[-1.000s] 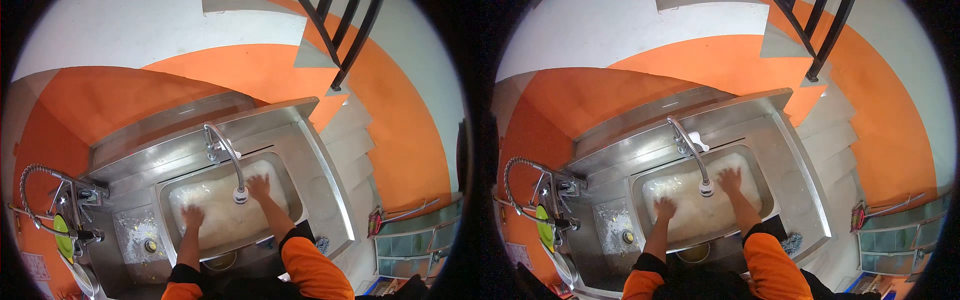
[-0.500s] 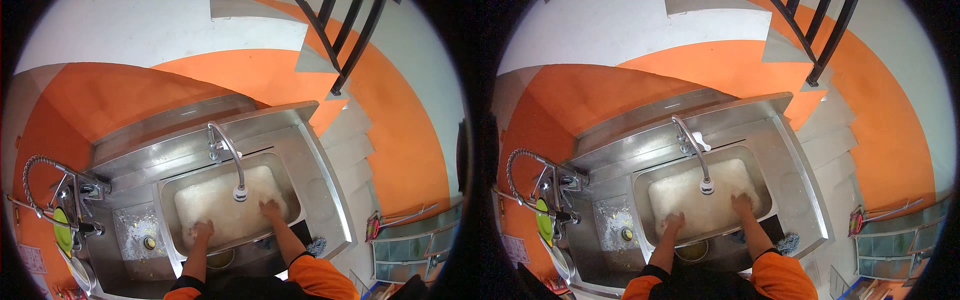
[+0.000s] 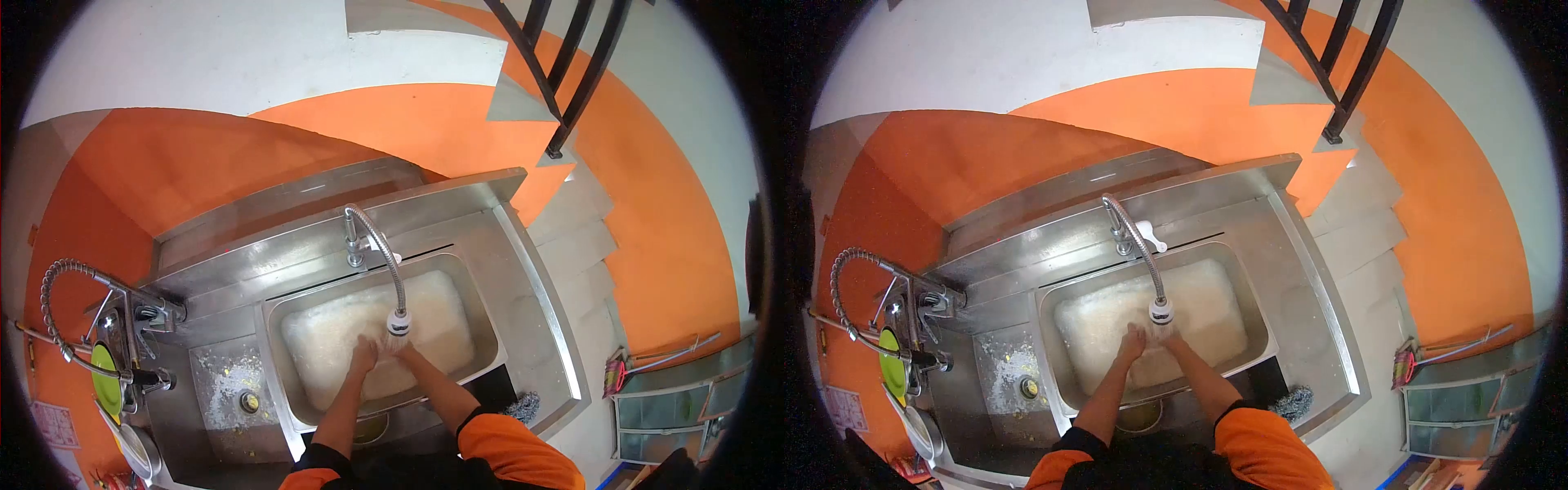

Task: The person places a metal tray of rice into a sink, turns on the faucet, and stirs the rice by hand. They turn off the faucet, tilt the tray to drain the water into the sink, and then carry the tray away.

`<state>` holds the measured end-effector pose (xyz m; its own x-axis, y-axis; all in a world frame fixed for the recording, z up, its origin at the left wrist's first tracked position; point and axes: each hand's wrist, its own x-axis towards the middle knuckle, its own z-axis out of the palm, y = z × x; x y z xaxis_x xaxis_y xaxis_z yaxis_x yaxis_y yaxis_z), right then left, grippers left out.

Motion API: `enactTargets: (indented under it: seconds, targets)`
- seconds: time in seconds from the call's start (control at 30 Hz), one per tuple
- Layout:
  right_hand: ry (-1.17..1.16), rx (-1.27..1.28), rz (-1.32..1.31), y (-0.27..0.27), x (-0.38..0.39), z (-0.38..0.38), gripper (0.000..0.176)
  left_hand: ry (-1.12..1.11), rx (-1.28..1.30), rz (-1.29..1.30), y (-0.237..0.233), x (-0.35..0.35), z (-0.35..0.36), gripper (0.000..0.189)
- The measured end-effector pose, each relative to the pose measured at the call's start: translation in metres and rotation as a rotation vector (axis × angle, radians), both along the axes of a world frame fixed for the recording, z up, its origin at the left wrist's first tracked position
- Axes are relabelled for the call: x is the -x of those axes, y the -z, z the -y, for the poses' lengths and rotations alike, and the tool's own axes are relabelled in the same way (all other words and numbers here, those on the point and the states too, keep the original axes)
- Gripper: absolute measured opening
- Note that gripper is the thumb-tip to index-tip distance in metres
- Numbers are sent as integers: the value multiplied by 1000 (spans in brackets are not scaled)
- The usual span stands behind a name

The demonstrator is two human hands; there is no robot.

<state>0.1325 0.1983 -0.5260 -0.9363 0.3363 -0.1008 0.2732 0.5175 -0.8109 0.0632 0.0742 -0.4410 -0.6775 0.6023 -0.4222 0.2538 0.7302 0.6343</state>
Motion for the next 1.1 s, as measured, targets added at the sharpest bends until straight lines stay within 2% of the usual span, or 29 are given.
enactTargets:
  seconds: [0.03, 0.07, 0.13, 0.17, 0.23, 0.27, 0.3, 0.33, 0.37, 0.4, 0.43, 0.47, 0.5, 0.53, 0.57, 0.63, 0.67, 0.7, 0.73, 0.77, 0.83, 0.87, 0.9, 0.93, 0.97, 1.0, 1.03, 1.07, 1.1]
  targets:
    - [40, 89, -76, 16, 11, -8, 29, -52, -181, -60, -3, 6, -5, 45]
    - [70, 170, -137, 29, 22, -17, 29, -57, -180, -61, -10, 15, -11, 45]
    - [86, 291, -206, 42, 36, -34, 29, 170, -210, -97, -31, 33, -24, 45]
    - [87, 348, -244, 47, 42, -42, 29, 165, -211, -94, -41, 38, -25, 45]
    - [50, 434, -366, 40, 44, -57, 29, 433, 61, -390, -52, 48, -19, 46]
    - [5, 496, -480, 32, 43, -66, 30, 429, 63, -388, -54, 53, -11, 46]
    - [26, 30, -148, -24, 25, -69, 37, 505, 166, -540, -49, 60, -2, 47]
    - [-59, -281, 172, -106, 20, -67, 41, 580, 272, -695, -46, 68, 8, 48]
    - [-141, -590, 495, -161, 18, -66, 44, 579, 273, -696, -49, 73, 17, 48]
    - [-142, -591, 496, -156, 13, -71, 44, 530, 392, -666, -56, 75, 26, 49]
    - [-44, -646, 493, -149, 3, -78, 48, 480, 507, -633, -58, 77, 34, 50]
    - [54, -701, 488, -143, -7, -86, 52, 481, 504, -631, -60, 78, 41, 50]
    - [54, -705, 491, -142, -17, -92, 52, 331, 478, -583, -60, 78, 49, 53]
    - [139, -528, 494, -141, -27, -99, 53, 181, 450, -535, -52, 78, 59, 56]
    - [222, -353, 490, -142, -36, -107, 54, 178, 444, -536, -46, 79, 69, 56]
    - [154, -362, 517, -126, -56, -126, 60, -32, 341, -474, -16, 82, 83, 62]
    - [84, -361, 549, -118, -65, -126, 67, -39, 337, -475, -21, 78, 82, 62]
    - [81, -365, 548, -117, -75, -118, 67, -24, 470, -465, -31, 68, 80, 65]
    - [176, -365, 572, -119, -87, -107, 70, -6, 602, -453, -32, 61, 78, 68]
    - [274, -363, 595, -121, -98, -98, 72, -7, 600, -454, -33, 53, 75, 68]
    - [317, -319, 647, -131, -116, -77, 71, -125, 656, -203, -30, 36, 73, 71]
    - [356, -274, 697, -134, -116, -70, 70, -127, 655, -207, -35, 29, 71, 71]
    - [353, -275, 693, -132, -112, -70, 70, -123, 697, -94, -60, 17, 68, 71]
    - [269, -138, 774, -125, -108, -69, 71, -118, 739, 22, -73, 7, 65, 72]
    - [184, 4, 854, -117, -105, -66, 71, -119, 744, 22, -67, -1, 63, 72]
    - [182, 8, 852, -105, -97, -63, 71, -132, 703, 72, -51, -8, 61, 69]
    - [-375, -196, 848, -92, -84, -57, 64, -145, 659, 121, -26, -12, 61, 66]
    - [-932, -398, 794, -85, -72, -49, 58, 142, 598, 21, 28, -15, 62, 62]
    - [-872, -317, 765, -106, -62, -30, 49, 426, 527, -80, 68, -16, 62, 58]
